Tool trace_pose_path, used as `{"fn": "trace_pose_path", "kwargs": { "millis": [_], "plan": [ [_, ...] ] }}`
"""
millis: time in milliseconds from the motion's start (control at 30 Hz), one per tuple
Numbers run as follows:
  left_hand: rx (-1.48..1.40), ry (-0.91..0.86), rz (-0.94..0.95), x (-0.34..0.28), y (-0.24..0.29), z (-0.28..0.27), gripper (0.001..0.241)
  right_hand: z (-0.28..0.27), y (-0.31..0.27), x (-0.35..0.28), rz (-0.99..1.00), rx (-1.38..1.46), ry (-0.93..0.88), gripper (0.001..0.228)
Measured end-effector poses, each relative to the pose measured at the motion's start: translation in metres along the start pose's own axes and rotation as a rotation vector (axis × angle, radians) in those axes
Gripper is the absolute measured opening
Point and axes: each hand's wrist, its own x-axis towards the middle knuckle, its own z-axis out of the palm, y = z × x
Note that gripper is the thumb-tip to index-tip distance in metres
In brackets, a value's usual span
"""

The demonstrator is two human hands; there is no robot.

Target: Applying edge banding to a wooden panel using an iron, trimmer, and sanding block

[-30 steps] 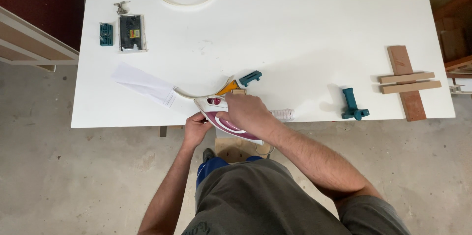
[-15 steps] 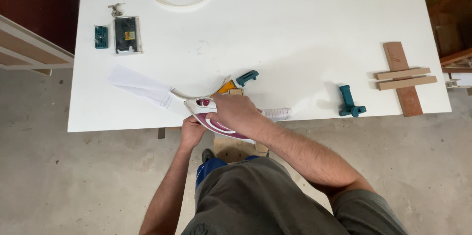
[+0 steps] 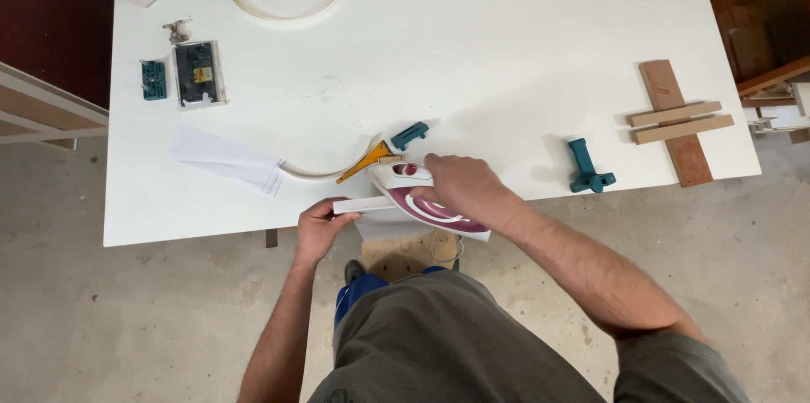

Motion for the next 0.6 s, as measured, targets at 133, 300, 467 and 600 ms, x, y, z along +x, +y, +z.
{"fn": "trace_pose_path", "kwargs": {
  "millis": [133,300,467,600],
  "plan": [
    [0.034,0.006,-0.034,0.001,-0.002,-0.002,0.031,-0.007,0.035,-0.014,0.126,-0.029,-0.004,0.050],
    [0.071,0.009,-0.071,-0.001,0.006,-0.002,0.032,-0.015,0.068,-0.042,0.204,-0.034,0.019,0.055],
    [0.055,0.035,-0.099,-0.004,0.010,-0.002,0.035,-0.008,0.110,-0.064,0.338,0.038,0.035,0.060],
    [0.101,0.055,-0.135,-0.012,0.054,0.006,0.037,-0.007,0.158,-0.100,0.496,0.026,0.123,0.067]
  ]
}}
